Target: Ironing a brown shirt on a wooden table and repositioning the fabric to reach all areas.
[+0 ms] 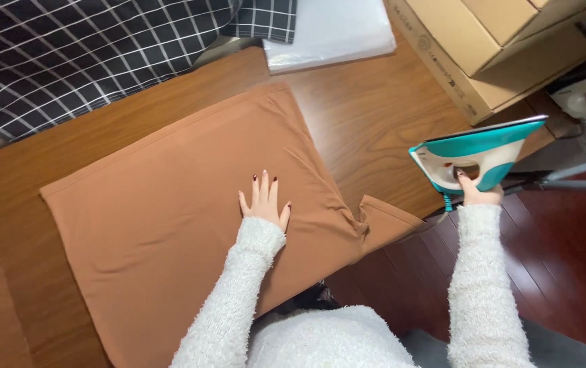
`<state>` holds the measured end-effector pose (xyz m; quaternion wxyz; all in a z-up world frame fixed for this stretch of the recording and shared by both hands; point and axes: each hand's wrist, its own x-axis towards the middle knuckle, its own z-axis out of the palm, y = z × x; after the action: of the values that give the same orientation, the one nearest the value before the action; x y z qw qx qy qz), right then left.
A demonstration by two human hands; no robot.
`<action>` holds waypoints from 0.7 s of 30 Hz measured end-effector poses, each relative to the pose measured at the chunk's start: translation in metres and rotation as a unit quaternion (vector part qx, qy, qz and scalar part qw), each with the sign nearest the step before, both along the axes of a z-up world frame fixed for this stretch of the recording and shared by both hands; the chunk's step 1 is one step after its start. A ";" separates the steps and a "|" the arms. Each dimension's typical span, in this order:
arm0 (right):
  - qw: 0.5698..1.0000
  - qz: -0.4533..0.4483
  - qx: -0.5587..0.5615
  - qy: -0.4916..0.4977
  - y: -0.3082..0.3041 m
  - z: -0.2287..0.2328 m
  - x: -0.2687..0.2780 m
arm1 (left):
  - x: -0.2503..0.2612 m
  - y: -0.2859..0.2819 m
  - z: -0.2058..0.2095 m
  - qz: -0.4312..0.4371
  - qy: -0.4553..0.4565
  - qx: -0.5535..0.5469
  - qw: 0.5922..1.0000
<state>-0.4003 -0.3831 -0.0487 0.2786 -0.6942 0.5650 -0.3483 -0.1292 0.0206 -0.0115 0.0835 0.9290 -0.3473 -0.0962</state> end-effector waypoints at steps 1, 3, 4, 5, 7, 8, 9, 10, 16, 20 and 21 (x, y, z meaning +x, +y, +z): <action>1.000 0.013 0.000 -0.001 0.008 0.019 -0.002 | -0.001 0.001 0.003 0.013 -0.001 0.000 1.000; 0.992 0.024 0.072 0.102 0.022 0.056 -0.006 | -0.001 0.004 0.009 0.057 -0.007 -0.008 0.998; 0.991 0.038 0.071 0.102 0.042 0.082 -0.004 | 0.002 0.015 0.012 0.071 -0.008 -0.007 0.997; 0.964 0.031 0.132 0.228 0.060 0.108 -0.002 | 0.005 0.025 0.013 0.110 -0.035 -0.044 0.992; 0.918 0.036 0.180 0.353 0.081 0.135 0.003 | 0.015 0.052 0.019 0.166 -0.065 -0.078 0.981; 0.916 0.064 0.186 0.349 0.084 0.137 0.008 | 0.022 0.069 0.023 0.201 -0.086 -0.117 0.969; 0.913 0.095 0.194 0.346 0.089 0.136 0.013 | 0.027 0.091 0.027 0.235 -0.109 -0.151 0.954; 0.910 0.113 0.192 0.349 0.100 0.141 0.037 | 0.037 0.110 0.027 0.252 -0.113 -0.144 0.950; 0.897 0.358 0.130 0.222 0.152 0.128 0.202 | 0.091 0.228 0.036 0.453 -0.228 -0.130 0.852; 0.889 0.357 0.058 0.281 0.155 0.080 0.296 | 0.113 0.275 0.039 0.515 -0.168 -0.010 0.841; 0.887 0.321 0.079 0.322 0.164 0.081 0.315 | 0.123 0.283 0.034 0.534 -0.128 0.041 0.835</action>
<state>-0.0853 -0.2192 0.0322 0.2313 -0.8874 0.3957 0.0486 -0.0060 0.3036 0.0225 0.0383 0.9768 0.1991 0.0689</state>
